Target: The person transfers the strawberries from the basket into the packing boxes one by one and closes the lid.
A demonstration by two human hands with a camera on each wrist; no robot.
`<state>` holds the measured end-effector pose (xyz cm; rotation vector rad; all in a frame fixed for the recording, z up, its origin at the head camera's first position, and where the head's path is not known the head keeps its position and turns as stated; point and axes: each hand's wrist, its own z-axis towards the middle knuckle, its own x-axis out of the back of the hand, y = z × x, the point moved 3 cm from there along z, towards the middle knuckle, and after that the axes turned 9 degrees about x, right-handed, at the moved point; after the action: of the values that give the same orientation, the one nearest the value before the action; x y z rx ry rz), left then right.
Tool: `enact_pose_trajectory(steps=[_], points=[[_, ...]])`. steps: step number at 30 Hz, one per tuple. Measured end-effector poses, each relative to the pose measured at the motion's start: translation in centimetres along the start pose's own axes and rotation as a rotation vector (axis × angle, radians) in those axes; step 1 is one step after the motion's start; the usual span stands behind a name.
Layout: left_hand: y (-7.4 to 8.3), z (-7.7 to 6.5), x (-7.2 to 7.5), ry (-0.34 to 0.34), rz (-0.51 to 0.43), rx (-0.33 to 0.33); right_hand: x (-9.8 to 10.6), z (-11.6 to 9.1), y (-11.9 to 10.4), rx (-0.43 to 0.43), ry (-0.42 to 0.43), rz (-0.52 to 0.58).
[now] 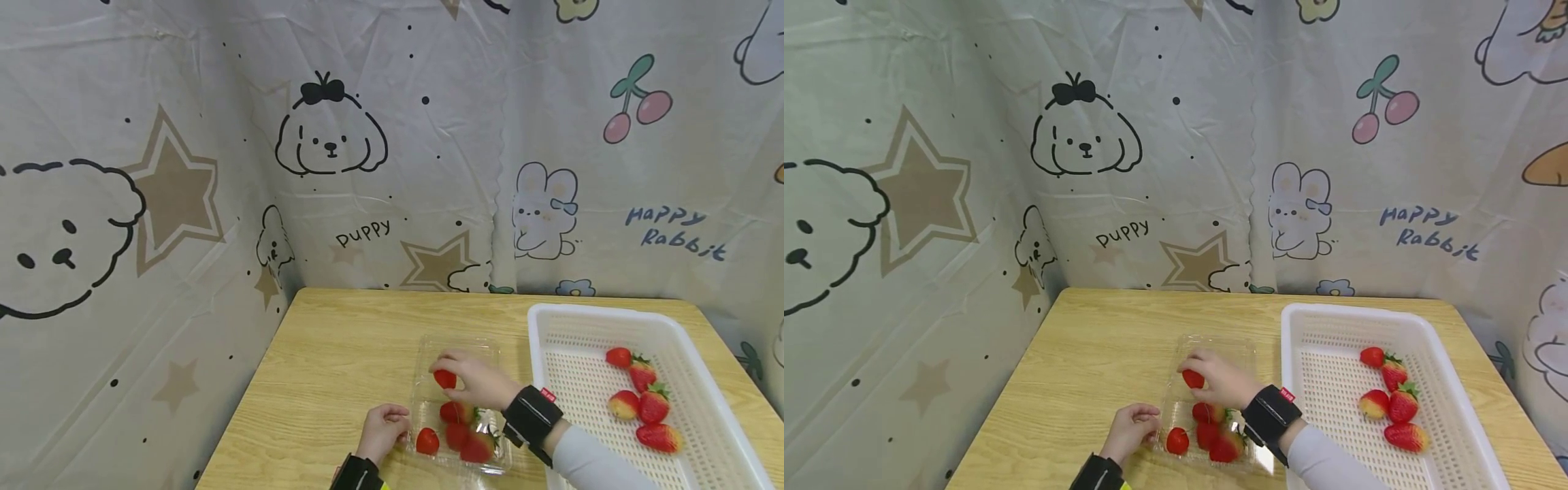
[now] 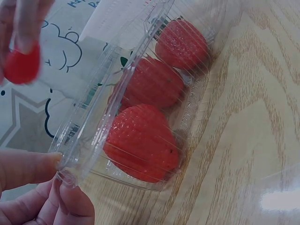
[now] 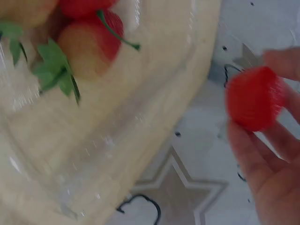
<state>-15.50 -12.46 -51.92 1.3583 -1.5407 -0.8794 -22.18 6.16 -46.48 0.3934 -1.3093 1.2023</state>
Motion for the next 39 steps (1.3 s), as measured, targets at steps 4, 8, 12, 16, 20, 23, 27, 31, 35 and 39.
enact_pose_trajectory(steps=[4, 8, 12, 16, 20, 23, 27, 31, 35, 39], points=[[0.1, 0.0, 0.0, -0.001, -0.002, -0.006, -2.3, 0.2, 0.3, -0.016, -0.147, 0.02], [-0.1, 0.2, 0.0, -0.004, -0.008, 0.001, -4.3, 0.2, 0.6, 0.019, -0.215, 0.033], [-1.5, 1.4, 0.0, -0.006, -0.015, 0.01, -5.5, 0.0, 0.7, 0.014, -0.26, 0.034], [-2.9, 2.6, 0.0, 0.002, -0.005, 0.007, -6.1, -0.3, 0.5, -0.029, -0.325, 0.037], [-3.3, 2.9, -0.1, 0.006, -0.001, 0.009, -6.4, -0.5, 0.1, -0.063, -0.376, 0.06], [-3.4, 3.0, -0.1, 0.005, -0.006, 0.011, -6.6, -0.6, -0.1, -0.067, -0.39, 0.073], [-3.4, 3.1, -0.1, 0.008, -0.005, 0.008, -6.7, -0.7, 0.0, -0.07, -0.395, 0.086], [-3.1, 2.7, -0.2, 0.012, -0.002, 0.017, -6.8, -0.7, 0.2, -0.081, -0.399, 0.1], [-2.6, 2.3, -0.2, 0.011, -0.005, 0.025, -6.4, -0.6, 0.5, -0.086, -0.374, 0.119], [-2.7, 2.3, -0.2, 0.01, -0.002, 0.016, -3.7, -0.2, 0.1, -0.09, -0.229, 0.161]])
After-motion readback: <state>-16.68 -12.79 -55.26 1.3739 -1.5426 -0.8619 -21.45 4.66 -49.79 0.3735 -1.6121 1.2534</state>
